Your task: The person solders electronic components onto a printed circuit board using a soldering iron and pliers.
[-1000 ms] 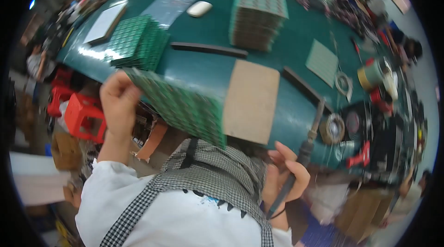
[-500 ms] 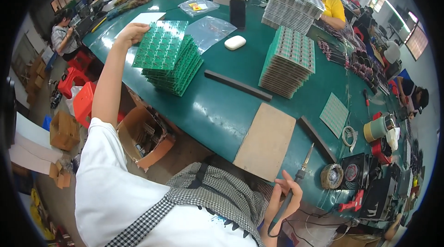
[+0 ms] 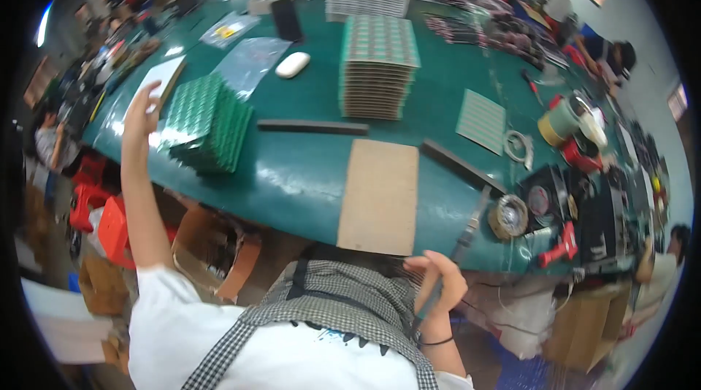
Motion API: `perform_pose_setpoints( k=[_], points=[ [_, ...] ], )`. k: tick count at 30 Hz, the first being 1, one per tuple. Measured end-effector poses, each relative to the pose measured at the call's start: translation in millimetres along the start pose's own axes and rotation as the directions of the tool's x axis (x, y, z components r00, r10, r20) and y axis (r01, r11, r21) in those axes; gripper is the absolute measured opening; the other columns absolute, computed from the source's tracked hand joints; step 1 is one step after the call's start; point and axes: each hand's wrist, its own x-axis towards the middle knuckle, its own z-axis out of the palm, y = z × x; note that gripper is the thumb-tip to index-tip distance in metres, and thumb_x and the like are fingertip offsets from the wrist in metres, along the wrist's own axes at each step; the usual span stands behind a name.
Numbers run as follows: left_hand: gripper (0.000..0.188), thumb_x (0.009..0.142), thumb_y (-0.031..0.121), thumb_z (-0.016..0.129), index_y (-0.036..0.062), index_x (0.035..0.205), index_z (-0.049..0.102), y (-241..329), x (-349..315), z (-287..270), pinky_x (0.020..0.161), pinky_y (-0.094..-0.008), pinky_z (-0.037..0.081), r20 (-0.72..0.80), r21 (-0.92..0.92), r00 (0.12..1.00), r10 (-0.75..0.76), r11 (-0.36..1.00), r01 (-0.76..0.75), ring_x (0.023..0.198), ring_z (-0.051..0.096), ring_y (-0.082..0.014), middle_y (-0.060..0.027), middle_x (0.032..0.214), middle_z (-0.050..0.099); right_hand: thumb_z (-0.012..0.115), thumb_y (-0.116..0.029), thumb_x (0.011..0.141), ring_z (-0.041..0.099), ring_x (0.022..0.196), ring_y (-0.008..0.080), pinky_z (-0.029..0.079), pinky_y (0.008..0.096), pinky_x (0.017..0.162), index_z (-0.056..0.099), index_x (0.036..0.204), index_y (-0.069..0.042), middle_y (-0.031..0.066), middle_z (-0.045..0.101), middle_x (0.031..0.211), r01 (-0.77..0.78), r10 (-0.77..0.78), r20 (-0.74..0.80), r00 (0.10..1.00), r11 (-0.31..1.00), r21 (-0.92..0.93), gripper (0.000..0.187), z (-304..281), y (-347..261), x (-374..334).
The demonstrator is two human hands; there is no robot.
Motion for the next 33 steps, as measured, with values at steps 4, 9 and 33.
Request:
perform_pose_setpoints(
  k=[4,9,33],
  points=[
    [0.033,0.085,0.011,0.054,0.0093,0.118,0.053,58,-153,135,0.056,-0.0182,0.034,0.415,-0.095,0.909,0.032,0.995,0.008,0.065,0.041,-0.0039,0.0031,0.086,0.048,0.075,-0.002,0.073,0.068,0.086,0.0236,0.053,0.0291,0.072,0.052,0.104,-0.007,0.0133,0.068,0.098,0.239,-0.233,0.184,0.955,0.971,-0.013,0.039,25,-13,23],
    [0.028,0.090,0.004,0.052,0.0080,0.116,0.045,35,-218,219,0.053,-0.0177,0.028,0.822,-0.414,0.569,-0.017,0.669,0.618,0.061,0.036,-0.0025,0.0023,0.097,0.042,0.077,-0.001,0.071,0.067,0.085,0.0230,0.053,0.0295,0.072,0.048,0.100,-0.006,0.0154,0.066,0.100,0.225,-0.221,0.278,0.935,0.974,0.020,0.042,42,-24,12],
    [0.037,0.093,0.030,0.055,-0.0007,0.110,0.065,20,-246,250,0.076,-0.0275,0.048,0.918,-0.114,-0.263,0.296,0.833,0.542,0.088,0.061,-0.0133,-0.0089,0.106,0.067,0.064,0.010,0.068,0.058,0.065,0.0248,0.046,0.0318,0.058,0.055,0.092,-0.004,0.0091,0.057,0.075,0.242,-0.131,0.476,0.870,0.953,-0.180,0.029,-3,-67,41]
  ],
)
